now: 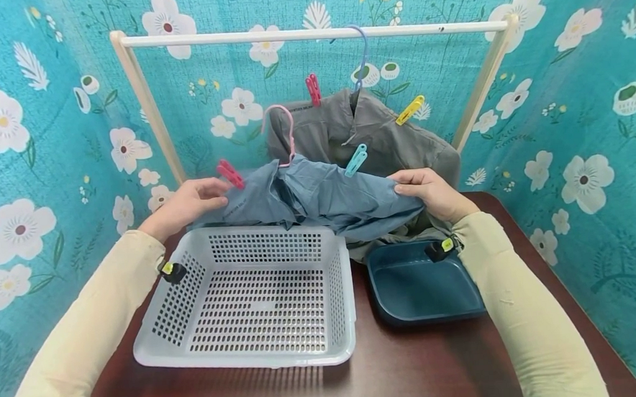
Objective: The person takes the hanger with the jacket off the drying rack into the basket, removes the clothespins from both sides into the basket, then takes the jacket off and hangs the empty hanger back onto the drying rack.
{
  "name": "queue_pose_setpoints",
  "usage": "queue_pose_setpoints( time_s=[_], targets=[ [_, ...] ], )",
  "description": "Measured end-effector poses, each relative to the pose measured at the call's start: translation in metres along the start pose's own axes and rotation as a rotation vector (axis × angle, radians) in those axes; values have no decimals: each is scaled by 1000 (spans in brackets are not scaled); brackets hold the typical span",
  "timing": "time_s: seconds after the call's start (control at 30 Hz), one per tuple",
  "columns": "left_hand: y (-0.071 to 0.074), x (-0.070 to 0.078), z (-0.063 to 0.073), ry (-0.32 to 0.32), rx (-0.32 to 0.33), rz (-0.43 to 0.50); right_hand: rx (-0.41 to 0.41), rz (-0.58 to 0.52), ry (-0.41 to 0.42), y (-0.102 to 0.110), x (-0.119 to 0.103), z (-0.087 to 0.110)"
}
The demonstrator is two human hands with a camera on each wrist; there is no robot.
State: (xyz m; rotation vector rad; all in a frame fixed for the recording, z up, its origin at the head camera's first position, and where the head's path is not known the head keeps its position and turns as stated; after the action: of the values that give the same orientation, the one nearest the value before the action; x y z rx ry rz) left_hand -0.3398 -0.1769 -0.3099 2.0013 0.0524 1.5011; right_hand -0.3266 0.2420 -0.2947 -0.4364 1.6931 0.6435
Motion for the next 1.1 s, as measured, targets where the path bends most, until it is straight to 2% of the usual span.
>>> queue_pose_setpoints(
  time_s=[0.1, 0.2, 0.4, 0.5, 0.83, 1.1],
  targets=[
    [-1, 0, -1, 1, -13, -4, 3, 10, -14, 0, 1, 0],
    [0, -2, -2, 19, -5, 16, 42, 92, -52, 1, 0, 0],
    [1, -3, -1, 39, -3, 41, 179, 467, -174, 1, -6, -2],
    [2, -4, -1, 43, 6, 34, 200, 566, -190, -2, -10, -4],
    [5, -4, -1, 38, 45, 42, 273, 493, -59, -18, -32, -14],
    [4, -5, -1, 43, 55, 51, 373, 479, -44, -30, -45, -30]
  ],
)
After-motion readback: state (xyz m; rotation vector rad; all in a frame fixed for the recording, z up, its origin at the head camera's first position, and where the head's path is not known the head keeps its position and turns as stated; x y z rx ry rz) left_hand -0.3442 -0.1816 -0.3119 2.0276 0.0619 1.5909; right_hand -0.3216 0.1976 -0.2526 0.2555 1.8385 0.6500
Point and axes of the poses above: each hand's wrist, its own z-axis away from the middle knuckle, its own y-axis out of the back of the hand, x = y × z, the point moved 6 cm from there along -z, towards the middle knuckle, and after that the axes turned 5 degrees about -y, right-handed, at the moved point
